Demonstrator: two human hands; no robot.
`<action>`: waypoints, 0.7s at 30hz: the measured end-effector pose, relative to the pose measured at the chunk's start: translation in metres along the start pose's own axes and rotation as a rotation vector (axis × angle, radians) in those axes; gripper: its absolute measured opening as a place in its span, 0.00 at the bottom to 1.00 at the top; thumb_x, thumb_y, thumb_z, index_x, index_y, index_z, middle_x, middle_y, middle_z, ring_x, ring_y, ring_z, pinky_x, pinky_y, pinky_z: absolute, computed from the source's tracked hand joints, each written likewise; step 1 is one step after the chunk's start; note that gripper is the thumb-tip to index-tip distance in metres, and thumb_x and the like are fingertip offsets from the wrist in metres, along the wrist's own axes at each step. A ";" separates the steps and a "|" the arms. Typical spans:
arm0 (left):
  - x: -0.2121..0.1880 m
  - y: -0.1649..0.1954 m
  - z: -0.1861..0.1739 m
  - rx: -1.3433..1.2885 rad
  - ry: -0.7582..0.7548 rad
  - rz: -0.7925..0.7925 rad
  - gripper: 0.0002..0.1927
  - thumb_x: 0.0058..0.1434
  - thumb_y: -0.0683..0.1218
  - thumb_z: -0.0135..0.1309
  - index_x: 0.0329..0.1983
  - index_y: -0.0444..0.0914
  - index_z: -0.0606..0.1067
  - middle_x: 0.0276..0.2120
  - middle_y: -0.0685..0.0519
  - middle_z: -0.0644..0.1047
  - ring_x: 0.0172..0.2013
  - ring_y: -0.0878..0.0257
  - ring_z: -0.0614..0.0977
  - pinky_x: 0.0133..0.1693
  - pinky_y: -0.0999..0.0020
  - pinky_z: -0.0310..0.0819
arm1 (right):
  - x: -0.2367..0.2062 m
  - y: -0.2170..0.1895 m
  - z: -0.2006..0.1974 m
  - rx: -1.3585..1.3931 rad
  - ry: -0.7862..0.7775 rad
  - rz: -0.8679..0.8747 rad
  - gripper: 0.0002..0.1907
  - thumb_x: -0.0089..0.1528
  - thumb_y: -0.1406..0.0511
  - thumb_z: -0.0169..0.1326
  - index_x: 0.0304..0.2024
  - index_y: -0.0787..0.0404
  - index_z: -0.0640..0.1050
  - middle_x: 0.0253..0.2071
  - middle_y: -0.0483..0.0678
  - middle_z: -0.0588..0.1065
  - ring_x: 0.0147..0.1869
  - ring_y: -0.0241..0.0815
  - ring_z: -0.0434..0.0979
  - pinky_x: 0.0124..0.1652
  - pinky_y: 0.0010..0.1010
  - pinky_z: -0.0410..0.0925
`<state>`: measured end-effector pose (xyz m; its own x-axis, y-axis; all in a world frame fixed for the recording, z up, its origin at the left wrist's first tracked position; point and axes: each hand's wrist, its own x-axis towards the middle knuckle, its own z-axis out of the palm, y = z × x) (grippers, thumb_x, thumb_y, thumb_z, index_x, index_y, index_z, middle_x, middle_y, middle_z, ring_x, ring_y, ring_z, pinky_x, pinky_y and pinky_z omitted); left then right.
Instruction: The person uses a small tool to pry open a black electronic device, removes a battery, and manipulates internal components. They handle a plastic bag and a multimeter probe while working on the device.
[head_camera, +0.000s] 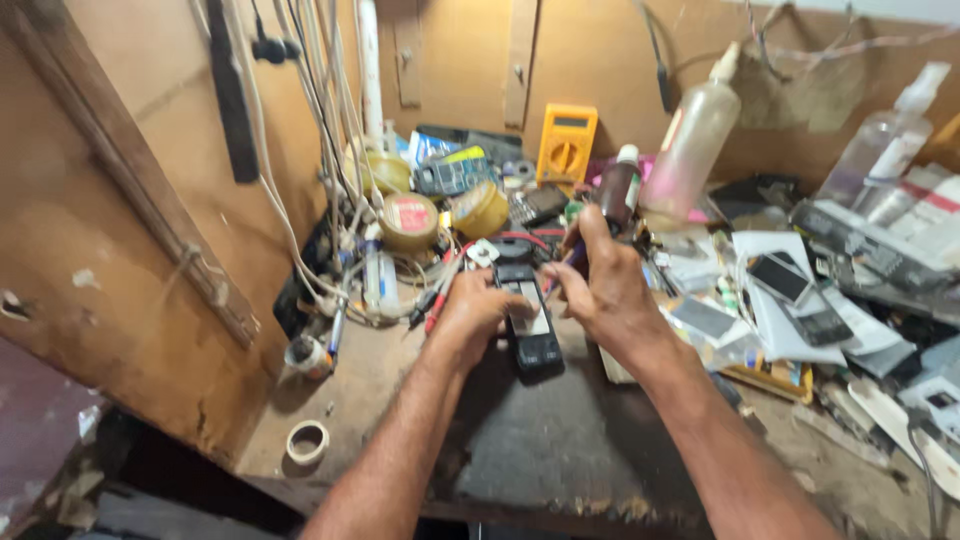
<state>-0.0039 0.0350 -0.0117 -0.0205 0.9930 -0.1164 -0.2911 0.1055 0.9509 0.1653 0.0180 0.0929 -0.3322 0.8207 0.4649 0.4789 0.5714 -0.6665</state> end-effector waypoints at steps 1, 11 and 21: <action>0.001 0.000 0.000 0.011 0.008 -0.004 0.16 0.45 0.34 0.62 0.39 0.35 0.80 0.29 0.50 0.83 0.27 0.61 0.84 0.28 0.65 0.80 | 0.000 0.000 0.000 0.008 -0.016 0.010 0.14 0.61 0.71 0.58 0.43 0.61 0.66 0.25 0.53 0.75 0.25 0.47 0.82 0.23 0.38 0.72; -0.007 0.006 0.002 0.026 0.021 -0.032 0.16 0.44 0.34 0.64 0.38 0.36 0.80 0.30 0.52 0.83 0.28 0.63 0.84 0.30 0.66 0.80 | 0.000 -0.005 0.001 -0.028 0.035 0.056 0.15 0.60 0.70 0.61 0.42 0.62 0.66 0.23 0.53 0.75 0.26 0.48 0.80 0.25 0.41 0.70; -0.008 0.009 0.004 0.042 0.036 -0.054 0.17 0.44 0.34 0.64 0.39 0.36 0.80 0.31 0.51 0.82 0.28 0.63 0.83 0.29 0.65 0.79 | 0.000 -0.003 0.002 -0.122 0.080 0.012 0.20 0.59 0.67 0.66 0.41 0.63 0.66 0.23 0.52 0.75 0.25 0.43 0.79 0.26 0.37 0.69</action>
<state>-0.0021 0.0281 -0.0008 -0.0405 0.9833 -0.1772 -0.2527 0.1615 0.9540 0.1623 0.0162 0.0937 -0.2622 0.8222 0.5052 0.5794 0.5528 -0.5989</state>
